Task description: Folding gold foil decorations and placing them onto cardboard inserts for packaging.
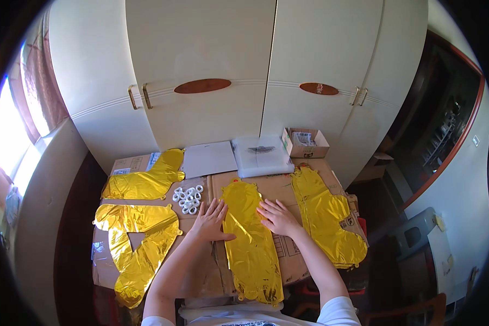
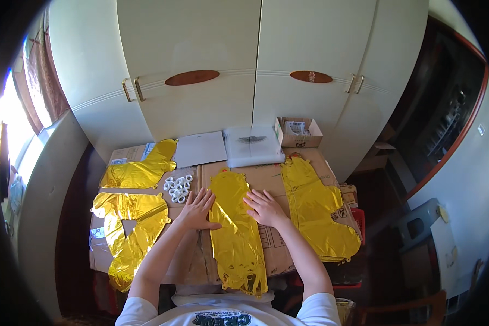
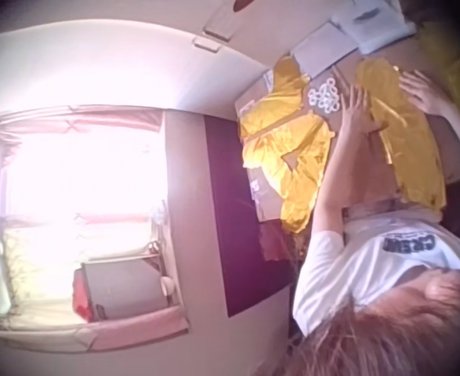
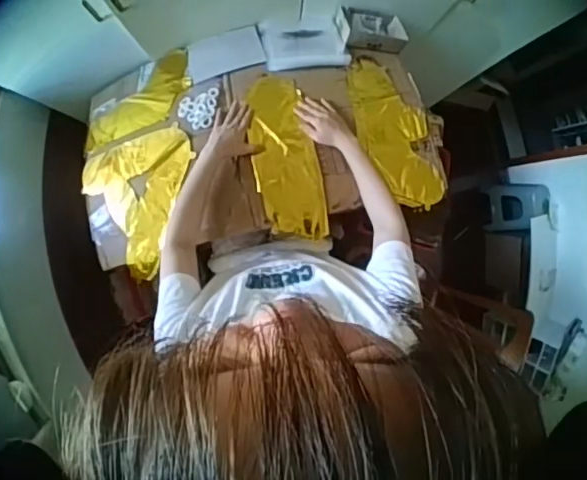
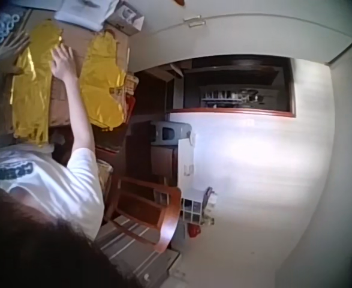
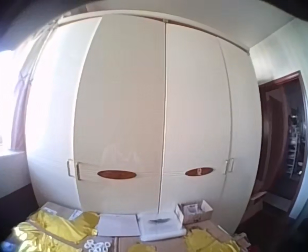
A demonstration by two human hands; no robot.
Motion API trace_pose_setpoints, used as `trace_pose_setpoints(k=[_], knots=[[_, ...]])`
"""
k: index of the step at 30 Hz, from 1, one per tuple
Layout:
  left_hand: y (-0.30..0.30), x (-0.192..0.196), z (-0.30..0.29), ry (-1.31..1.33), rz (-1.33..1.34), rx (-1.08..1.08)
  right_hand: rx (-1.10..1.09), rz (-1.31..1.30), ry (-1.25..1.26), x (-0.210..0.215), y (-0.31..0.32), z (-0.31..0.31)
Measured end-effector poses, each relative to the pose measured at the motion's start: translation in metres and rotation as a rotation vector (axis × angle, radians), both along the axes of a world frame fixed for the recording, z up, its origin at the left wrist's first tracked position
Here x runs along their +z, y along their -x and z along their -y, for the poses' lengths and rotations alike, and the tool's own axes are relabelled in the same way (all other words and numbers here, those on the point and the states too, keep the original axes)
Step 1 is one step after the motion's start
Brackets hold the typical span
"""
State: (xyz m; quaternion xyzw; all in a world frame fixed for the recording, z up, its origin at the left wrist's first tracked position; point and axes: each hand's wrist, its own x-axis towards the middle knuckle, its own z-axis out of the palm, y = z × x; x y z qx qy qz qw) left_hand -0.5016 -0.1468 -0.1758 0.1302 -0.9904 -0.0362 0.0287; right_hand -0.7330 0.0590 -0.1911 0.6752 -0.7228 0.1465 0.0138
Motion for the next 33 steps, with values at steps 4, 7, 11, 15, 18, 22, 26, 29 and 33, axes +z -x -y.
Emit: trace_pose_setpoints(k=[4,7,11,15,18,22,26,29,33], knots=[[0.000,0.003,-0.001,-0.014,0.014,-0.009,0.011,-0.012,-0.005,0.003,0.001,0.002],[-0.002,0.006,-0.003,0.014,-0.020,-0.026,0.014,0.029,-0.004,0.007,0.000,0.001],[-0.002,0.009,-0.016,0.087,-0.150,-0.077,-0.042,0.074,0.061,0.004,0.005,0.004],[0.002,0.014,-0.037,0.042,-0.190,-0.155,-0.093,-0.007,-0.010,0.001,0.005,0.006],[-0.001,0.009,-0.046,-0.001,-0.161,-0.205,-0.084,-0.007,0.000,0.005,0.000,0.007],[-0.002,0.001,-0.049,0.019,-0.142,-0.234,-0.069,0.001,0.027,0.005,-0.003,0.006],[-0.002,0.001,-0.050,0.031,-0.147,-0.240,-0.066,-0.017,-0.011,0.005,-0.006,0.006],[-0.003,0.003,-0.052,0.037,-0.142,-0.246,-0.072,-0.025,-0.021,0.004,-0.008,0.006],[-0.003,0.008,-0.055,0.072,-0.122,-0.261,-0.081,-0.012,-0.012,0.004,-0.008,0.005]])
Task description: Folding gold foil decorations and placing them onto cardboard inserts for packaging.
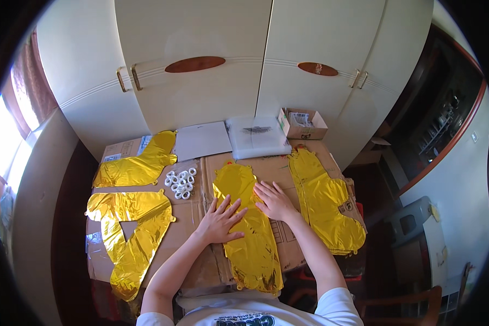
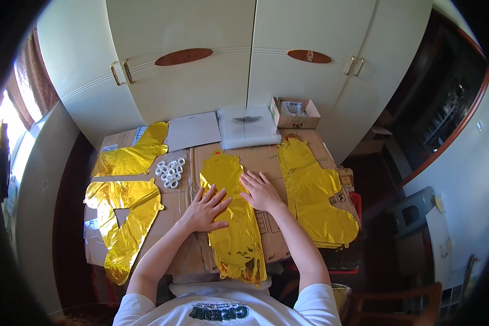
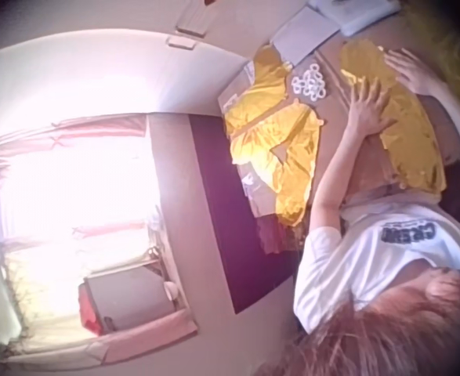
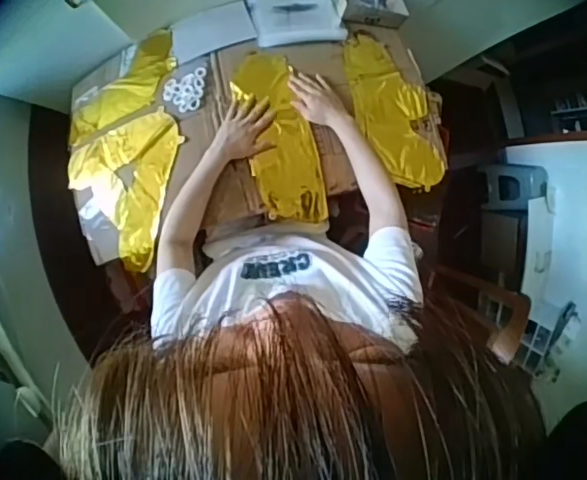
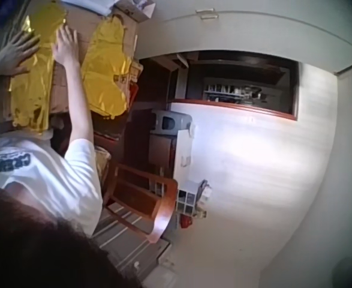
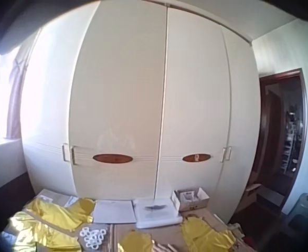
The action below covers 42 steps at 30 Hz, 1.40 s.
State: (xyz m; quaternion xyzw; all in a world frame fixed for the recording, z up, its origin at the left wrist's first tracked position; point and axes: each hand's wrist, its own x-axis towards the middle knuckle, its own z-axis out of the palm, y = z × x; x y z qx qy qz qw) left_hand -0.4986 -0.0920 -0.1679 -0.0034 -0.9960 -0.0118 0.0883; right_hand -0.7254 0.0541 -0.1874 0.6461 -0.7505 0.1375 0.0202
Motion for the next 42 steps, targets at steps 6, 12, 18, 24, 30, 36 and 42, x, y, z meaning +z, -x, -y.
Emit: trace_pose_setpoints(k=[6,12,18,24,30,36,42], knots=[[0.000,-0.007,0.002,0.020,-0.003,-0.067,0.020,0.030,0.079,0.002,-0.001,0.001],[0.000,-0.005,0.003,0.014,0.036,-0.106,0.052,0.031,0.029,0.003,-0.001,-0.009],[0.000,-0.001,0.002,0.013,0.074,-0.108,0.063,0.027,0.017,0.002,0.002,-0.013],[0.001,-0.001,0.002,0.029,0.077,-0.109,0.068,0.074,0.100,0.006,-0.005,-0.018],[0.001,0.002,0.000,0.020,0.112,-0.094,0.146,-0.019,0.116,0.016,-0.020,-0.042],[0.001,0.002,0.001,0.012,0.118,-0.093,0.122,-0.067,0.104,0.009,-0.026,-0.059],[0.001,0.006,-0.001,0.027,0.091,-0.109,0.114,-0.010,0.106,0.005,-0.025,-0.062]])
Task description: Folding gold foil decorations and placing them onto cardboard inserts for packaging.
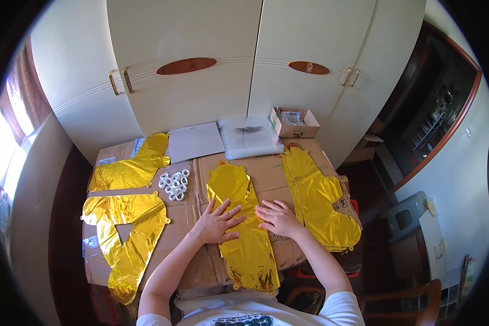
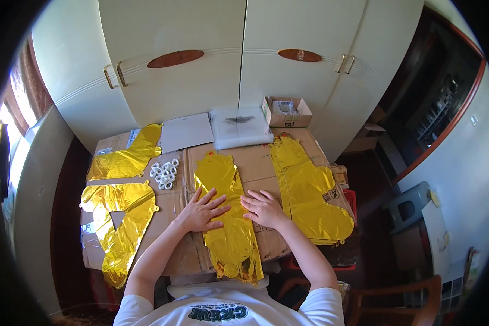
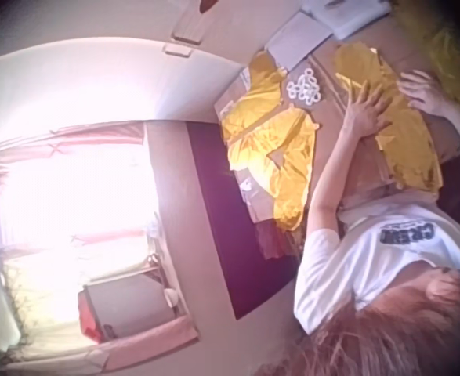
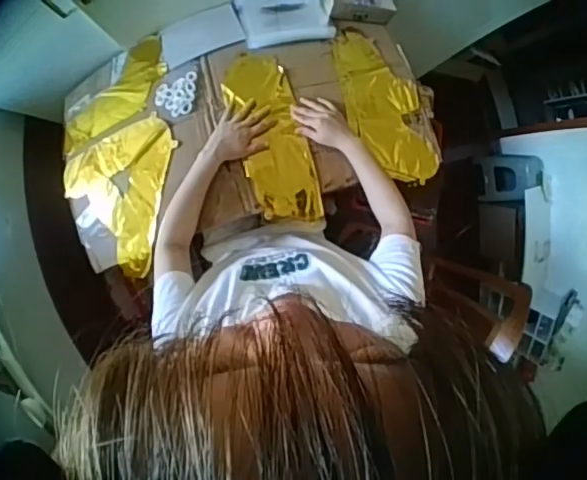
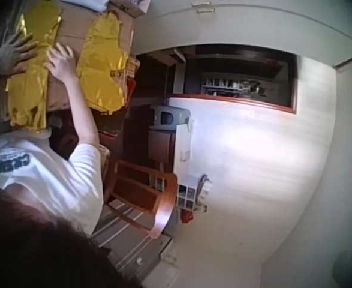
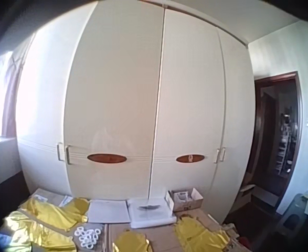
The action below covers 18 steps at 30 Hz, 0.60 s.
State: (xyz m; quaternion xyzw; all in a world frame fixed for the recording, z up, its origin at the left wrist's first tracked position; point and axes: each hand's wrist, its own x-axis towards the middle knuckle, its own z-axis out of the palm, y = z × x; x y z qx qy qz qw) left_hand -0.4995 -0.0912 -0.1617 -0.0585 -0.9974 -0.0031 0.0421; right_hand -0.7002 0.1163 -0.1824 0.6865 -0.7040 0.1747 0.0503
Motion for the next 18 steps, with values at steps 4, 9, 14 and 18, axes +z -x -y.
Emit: trace_pose_setpoints(k=[4,9,14,18], knots=[[0.018,0.010,-0.010,-0.089,-0.041,-0.055,-0.015,-0.010,-0.022,-0.002,0.002,-0.001],[0.051,0.006,-0.026,-0.228,-0.093,-0.067,-0.018,-0.015,-0.028,-0.004,0.001,0.000],[0.070,0.001,-0.023,-0.136,-0.104,0.021,-0.038,0.035,-0.022,-0.004,-0.001,0.001],[0.079,-0.001,-0.016,-0.039,-0.129,0.066,-0.018,0.004,-0.039,-0.006,0.001,0.000]])
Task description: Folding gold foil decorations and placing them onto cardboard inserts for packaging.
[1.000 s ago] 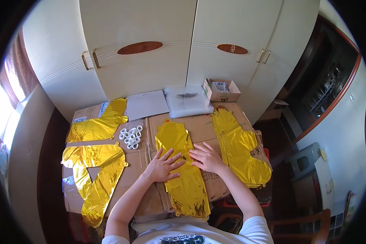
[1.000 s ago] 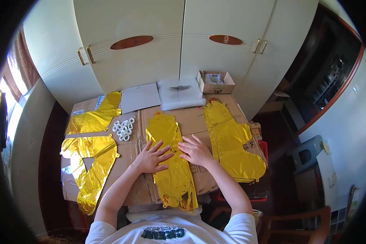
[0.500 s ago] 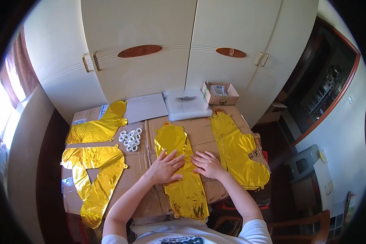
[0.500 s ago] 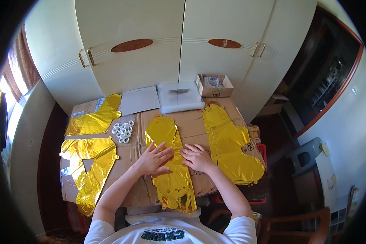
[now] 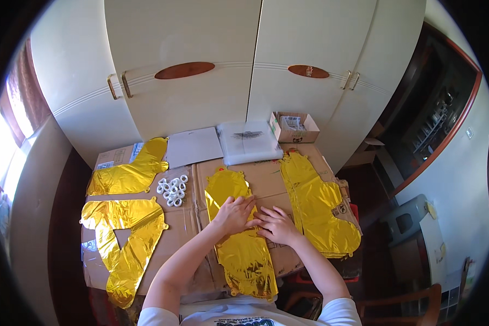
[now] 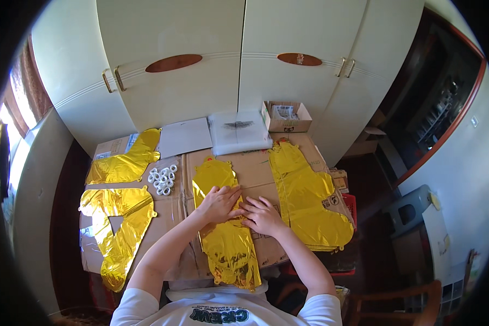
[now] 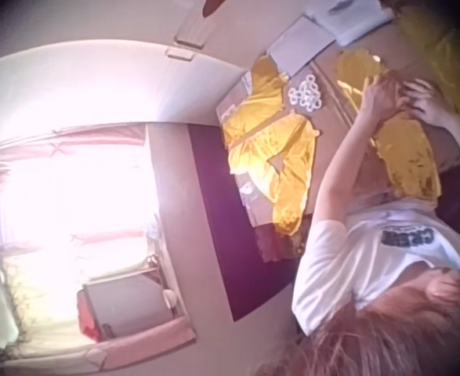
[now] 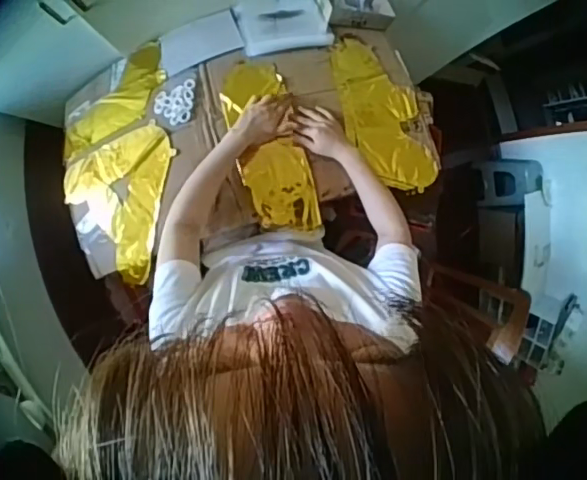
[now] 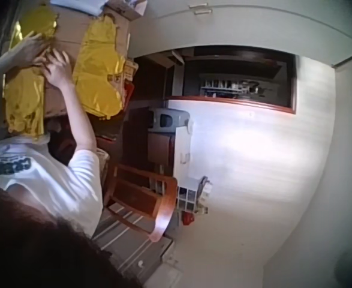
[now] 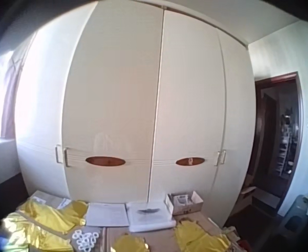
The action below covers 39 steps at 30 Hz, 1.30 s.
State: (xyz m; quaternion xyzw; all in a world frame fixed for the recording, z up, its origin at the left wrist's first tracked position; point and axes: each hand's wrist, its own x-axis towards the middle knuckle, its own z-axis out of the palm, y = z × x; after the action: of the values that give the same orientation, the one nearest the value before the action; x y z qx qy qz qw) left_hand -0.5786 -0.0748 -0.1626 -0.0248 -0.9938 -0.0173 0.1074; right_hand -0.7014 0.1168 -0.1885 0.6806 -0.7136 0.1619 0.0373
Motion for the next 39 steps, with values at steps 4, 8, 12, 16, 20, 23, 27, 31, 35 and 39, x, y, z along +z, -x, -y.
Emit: trace_pose_setpoints(k=[4,8,12,16,20,23,27,31,35,39], knots=[[0.015,-0.001,0.009,0.021,0.017,0.060,-0.006,0.020,0.002,0.000,-0.001,-0.001],[0.029,0.002,0.021,0.004,0.073,0.104,-0.008,0.005,-0.005,0.004,-0.004,0.000],[0.036,0.001,0.027,0.033,0.075,0.107,-0.002,-0.030,0.001,0.007,-0.006,-0.004],[0.033,0.003,0.030,0.050,0.103,0.099,0.016,-0.015,-0.042,0.012,-0.012,-0.014],[0.033,0.003,0.032,0.016,0.125,0.097,0.032,-0.027,-0.075,0.017,-0.020,-0.026],[0.033,0.005,0.030,-0.006,0.144,0.092,0.054,-0.016,-0.084,0.017,-0.025,-0.038],[0.033,0.007,0.030,-0.013,0.161,0.090,0.080,-0.002,-0.085,0.019,-0.030,-0.053],[0.031,0.006,0.031,-0.012,0.166,0.098,0.100,-0.013,-0.094,0.024,-0.037,-0.061],[0.031,0.007,0.031,-0.026,0.169,0.100,0.123,0.002,-0.093,0.026,-0.040,-0.069],[0.030,0.003,0.033,-0.030,0.166,0.102,0.148,0.020,-0.094,0.030,-0.045,-0.076]])
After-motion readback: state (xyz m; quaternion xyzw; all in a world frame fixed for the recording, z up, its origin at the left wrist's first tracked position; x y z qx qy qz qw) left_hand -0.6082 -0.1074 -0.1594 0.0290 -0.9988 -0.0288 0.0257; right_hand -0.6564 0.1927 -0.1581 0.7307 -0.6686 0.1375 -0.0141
